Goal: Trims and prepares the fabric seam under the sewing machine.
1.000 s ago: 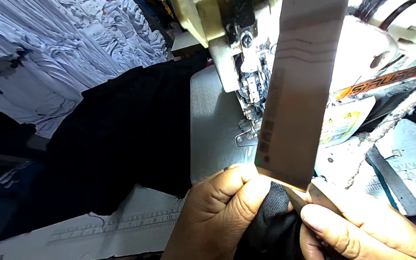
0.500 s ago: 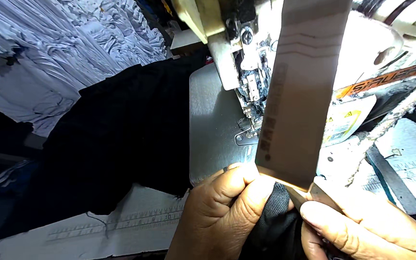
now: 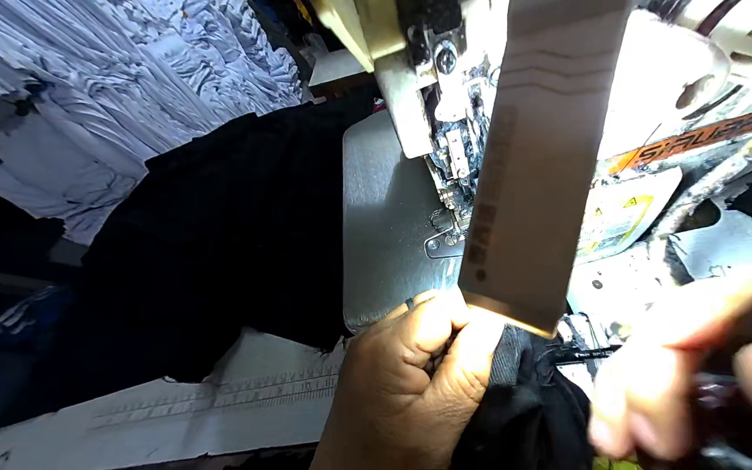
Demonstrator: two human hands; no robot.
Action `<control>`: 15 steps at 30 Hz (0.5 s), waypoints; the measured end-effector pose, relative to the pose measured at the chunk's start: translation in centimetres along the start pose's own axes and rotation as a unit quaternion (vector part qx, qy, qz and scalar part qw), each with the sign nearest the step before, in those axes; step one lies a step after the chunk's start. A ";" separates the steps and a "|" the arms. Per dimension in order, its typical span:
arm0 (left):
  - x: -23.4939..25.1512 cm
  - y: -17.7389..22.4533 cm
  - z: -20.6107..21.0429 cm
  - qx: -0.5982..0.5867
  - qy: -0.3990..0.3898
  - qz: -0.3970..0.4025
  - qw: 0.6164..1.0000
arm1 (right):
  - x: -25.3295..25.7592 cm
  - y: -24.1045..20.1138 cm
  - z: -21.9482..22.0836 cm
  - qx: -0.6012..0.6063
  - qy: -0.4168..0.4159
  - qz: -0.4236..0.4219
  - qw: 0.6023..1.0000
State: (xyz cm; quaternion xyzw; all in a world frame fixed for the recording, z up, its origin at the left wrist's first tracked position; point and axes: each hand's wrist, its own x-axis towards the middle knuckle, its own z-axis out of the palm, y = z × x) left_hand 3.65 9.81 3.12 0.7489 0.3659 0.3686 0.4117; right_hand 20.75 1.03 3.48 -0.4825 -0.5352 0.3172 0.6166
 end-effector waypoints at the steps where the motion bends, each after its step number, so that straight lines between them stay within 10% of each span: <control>1: 0.1 0.0 -0.1 -0.003 0.001 -0.003 1.000 | 0.2 -0.3 -0.6 0.003 0.003 0.004 1.000; 15: -0.5 -1.0 0.5 0.033 0.011 0.092 0.995 | 0.3 1.0 0.0 0.086 -0.027 0.183 0.979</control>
